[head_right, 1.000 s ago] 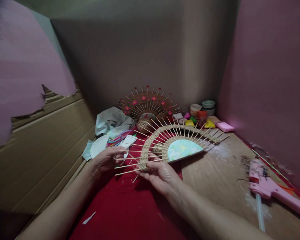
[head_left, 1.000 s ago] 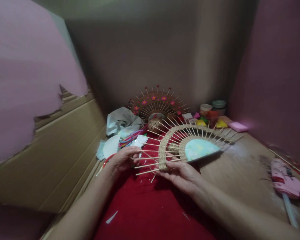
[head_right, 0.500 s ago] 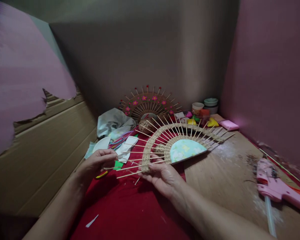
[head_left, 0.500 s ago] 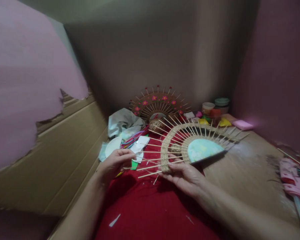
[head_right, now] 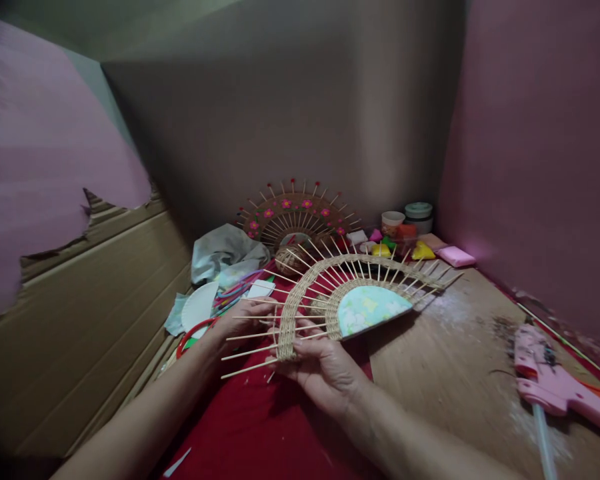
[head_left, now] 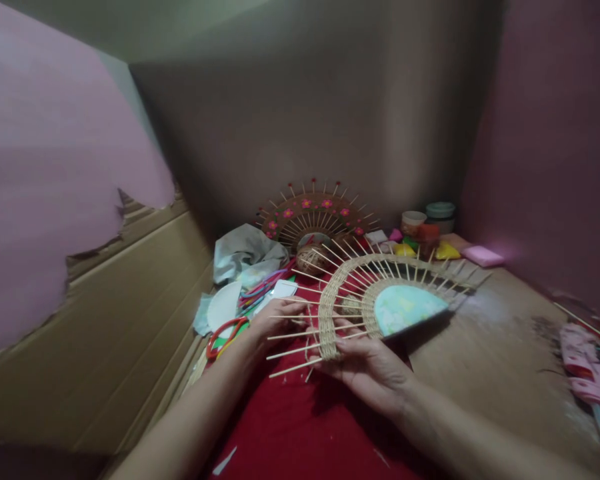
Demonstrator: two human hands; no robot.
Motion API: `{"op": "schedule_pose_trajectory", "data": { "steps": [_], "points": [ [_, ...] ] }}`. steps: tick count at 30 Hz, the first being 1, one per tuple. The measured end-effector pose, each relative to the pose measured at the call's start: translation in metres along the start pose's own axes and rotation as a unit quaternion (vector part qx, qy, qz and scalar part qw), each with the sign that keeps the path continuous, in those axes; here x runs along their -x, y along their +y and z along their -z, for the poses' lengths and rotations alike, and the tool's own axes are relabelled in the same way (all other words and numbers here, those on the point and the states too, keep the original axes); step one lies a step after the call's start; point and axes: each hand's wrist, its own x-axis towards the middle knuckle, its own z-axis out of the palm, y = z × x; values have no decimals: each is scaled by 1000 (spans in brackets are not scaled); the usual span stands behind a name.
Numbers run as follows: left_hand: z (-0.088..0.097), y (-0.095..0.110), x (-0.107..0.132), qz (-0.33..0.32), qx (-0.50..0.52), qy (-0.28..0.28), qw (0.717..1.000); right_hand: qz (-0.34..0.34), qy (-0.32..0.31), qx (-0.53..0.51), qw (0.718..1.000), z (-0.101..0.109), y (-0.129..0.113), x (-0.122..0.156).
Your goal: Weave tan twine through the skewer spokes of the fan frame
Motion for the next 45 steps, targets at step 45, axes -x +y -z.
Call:
{"op": "schedule_pose_trajectory", "data": {
  "steps": [45],
  "points": [
    [30,13,-3,-56,-69,44,995,-24,36,-42,998,6,5,5]
  ]
}}
